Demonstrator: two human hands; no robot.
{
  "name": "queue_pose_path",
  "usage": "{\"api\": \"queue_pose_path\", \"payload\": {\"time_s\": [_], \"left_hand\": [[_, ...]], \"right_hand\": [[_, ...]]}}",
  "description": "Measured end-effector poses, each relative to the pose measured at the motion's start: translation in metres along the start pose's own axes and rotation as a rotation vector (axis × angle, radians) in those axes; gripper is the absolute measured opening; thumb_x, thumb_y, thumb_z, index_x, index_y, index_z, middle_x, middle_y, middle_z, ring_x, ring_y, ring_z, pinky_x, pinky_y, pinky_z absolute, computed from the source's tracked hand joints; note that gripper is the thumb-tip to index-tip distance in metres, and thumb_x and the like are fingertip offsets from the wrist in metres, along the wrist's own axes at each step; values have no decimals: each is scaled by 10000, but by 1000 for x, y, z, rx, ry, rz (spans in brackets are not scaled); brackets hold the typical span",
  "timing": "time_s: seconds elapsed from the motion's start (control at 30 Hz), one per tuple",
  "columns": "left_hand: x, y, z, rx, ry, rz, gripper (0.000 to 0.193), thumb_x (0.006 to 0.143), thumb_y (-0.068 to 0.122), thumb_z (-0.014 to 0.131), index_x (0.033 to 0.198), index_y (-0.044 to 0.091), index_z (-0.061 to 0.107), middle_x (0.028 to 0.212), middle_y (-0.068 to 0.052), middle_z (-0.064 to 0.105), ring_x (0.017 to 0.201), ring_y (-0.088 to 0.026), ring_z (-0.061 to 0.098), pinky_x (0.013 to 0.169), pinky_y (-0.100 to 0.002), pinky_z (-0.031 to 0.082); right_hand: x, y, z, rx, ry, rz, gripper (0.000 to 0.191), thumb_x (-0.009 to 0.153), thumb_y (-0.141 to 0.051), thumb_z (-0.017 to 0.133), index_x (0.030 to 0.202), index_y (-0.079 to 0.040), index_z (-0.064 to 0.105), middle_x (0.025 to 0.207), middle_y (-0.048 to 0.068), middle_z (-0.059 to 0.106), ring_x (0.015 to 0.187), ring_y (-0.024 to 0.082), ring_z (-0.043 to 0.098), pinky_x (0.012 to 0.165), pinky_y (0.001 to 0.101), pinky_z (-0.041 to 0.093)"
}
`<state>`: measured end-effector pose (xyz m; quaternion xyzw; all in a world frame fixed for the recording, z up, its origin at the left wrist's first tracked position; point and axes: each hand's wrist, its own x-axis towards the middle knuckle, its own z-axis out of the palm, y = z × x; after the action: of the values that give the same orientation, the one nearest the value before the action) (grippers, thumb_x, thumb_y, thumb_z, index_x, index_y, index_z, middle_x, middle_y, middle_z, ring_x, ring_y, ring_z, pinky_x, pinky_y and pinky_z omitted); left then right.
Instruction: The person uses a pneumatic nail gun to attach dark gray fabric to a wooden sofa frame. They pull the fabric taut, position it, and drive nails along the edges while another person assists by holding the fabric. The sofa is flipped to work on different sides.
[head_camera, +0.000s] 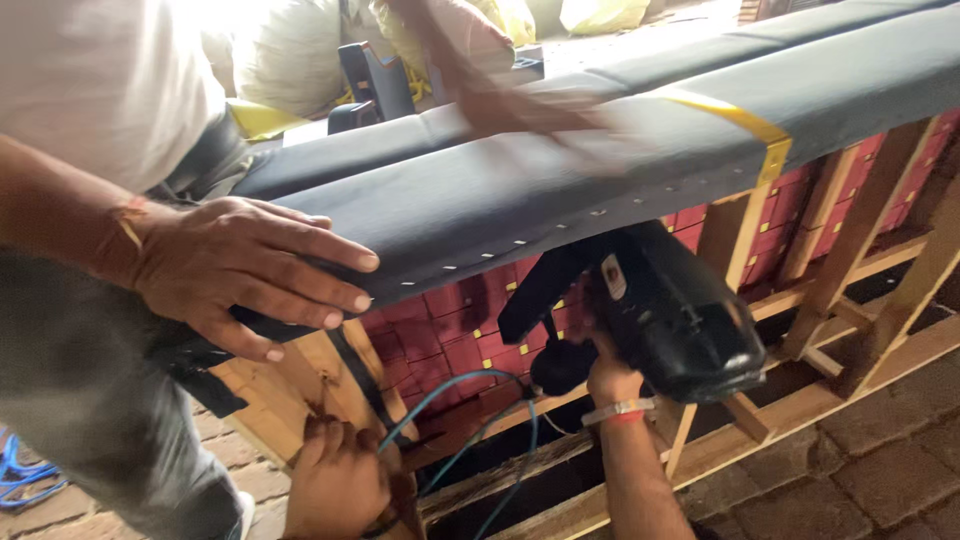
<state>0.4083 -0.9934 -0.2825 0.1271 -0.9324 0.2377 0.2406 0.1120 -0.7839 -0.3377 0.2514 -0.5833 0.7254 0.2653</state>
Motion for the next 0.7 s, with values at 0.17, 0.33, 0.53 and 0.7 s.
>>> {"api": "queue_pose_path", "payload": {"time_s": [0.17, 0.33, 0.53, 0.7], "left_hand": [[0, -6, 9, -3, 76, 58, 381, 656, 340, 653, 850, 18, 715, 822, -204, 670, 944, -410, 627, 978, -561, 402], [1, -6, 18, 60, 10, 52, 409, 606, 385, 661, 761, 14, 736, 838, -246, 678, 958, -450, 633, 964, -610, 434], [-6, -4, 12, 54, 192, 90, 359, 621, 348, 663, 742, 17, 734, 817, -213, 682, 909, -408, 647, 954, -570, 445], [-13, 12, -3, 18, 23, -2, 333, 628, 370, 684, 745, 68, 757, 892, -156, 719, 942, -335, 650, 1025, -544, 431]], "right_hand": [[34, 15, -3, -187, 39, -17, 131, 844, -117, 703, 972, -115, 731, 998, 108, 712, 975, 290, 658, 901, 417, 505], [39, 44, 14, -540, -7, 20, 90, 753, -178, 748, 839, -157, 733, 1053, 128, 714, 1023, 351, 637, 926, 479, 485], [46, 48, -15, -789, -142, -383, 250, 790, -60, 642, 976, -181, 755, 1132, 147, 698, 1103, 362, 624, 945, 456, 493], [8, -13, -78, -379, -199, -56, 253, 806, -71, 664, 1036, -147, 737, 1114, 144, 701, 1066, 343, 633, 918, 436, 504]]}}
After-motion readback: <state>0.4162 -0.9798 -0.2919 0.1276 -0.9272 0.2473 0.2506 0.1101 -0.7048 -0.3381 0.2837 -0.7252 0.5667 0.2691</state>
